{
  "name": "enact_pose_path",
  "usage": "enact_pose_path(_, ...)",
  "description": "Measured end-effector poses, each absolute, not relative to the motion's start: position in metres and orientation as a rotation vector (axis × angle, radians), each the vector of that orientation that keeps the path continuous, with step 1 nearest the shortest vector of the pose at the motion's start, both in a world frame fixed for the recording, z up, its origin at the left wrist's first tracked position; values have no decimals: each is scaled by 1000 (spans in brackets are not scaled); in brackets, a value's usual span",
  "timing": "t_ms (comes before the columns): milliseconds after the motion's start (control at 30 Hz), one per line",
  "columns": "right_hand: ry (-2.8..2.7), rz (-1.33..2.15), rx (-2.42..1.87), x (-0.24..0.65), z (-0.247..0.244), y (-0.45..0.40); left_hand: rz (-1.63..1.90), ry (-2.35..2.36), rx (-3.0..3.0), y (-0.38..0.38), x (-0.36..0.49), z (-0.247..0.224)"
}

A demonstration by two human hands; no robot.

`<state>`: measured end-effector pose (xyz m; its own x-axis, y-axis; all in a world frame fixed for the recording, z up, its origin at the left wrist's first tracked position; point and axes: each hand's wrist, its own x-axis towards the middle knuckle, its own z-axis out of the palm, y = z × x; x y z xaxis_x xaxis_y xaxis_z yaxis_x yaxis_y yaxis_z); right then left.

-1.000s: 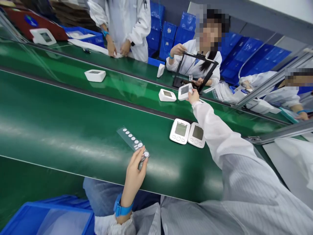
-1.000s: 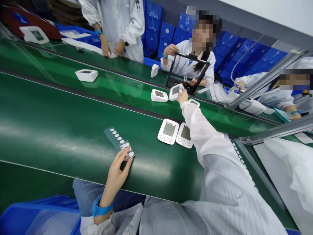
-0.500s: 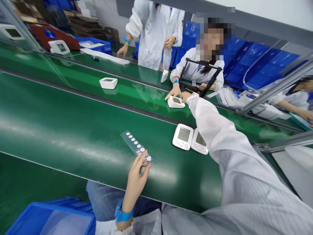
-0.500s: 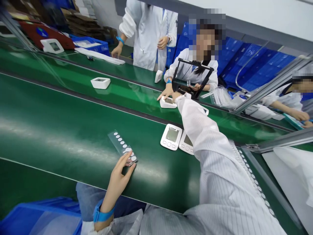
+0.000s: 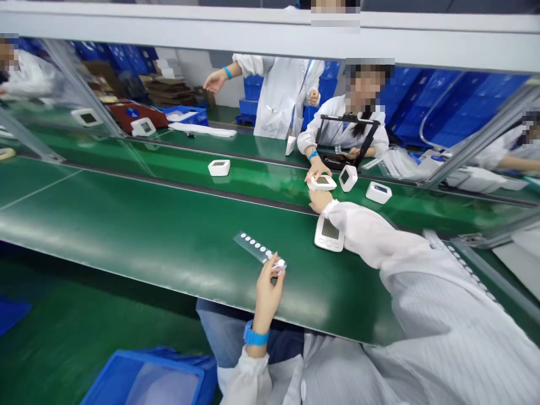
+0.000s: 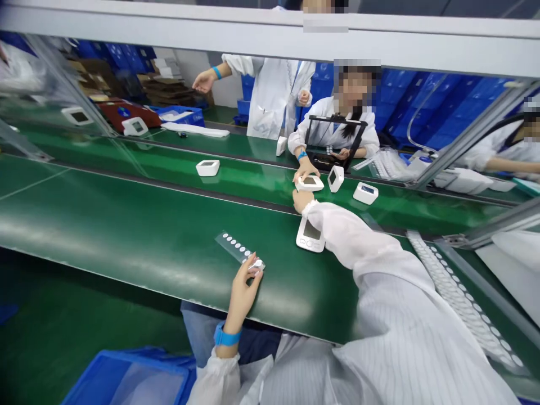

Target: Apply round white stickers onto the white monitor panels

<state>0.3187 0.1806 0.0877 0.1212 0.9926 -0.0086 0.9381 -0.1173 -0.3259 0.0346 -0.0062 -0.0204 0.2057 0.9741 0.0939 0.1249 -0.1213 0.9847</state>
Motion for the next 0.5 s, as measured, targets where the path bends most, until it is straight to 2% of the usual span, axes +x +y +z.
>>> enact_pose_path(133,-1993,83,-2102,297,45,67,1017,1075,1461,-5,34,-18)
enact_pose_path(233,-1959,-190,-2075,285,13,14,974,1050,1464,-4,32,-16)
enact_pose_path(367,-1673,-361,-2237,269,-14,-4,930,981,1451,-3,28,-19)
enact_pose_path(500,-1537,-375,-2313,256,-15,9,839,889,1409,6,18,-21)
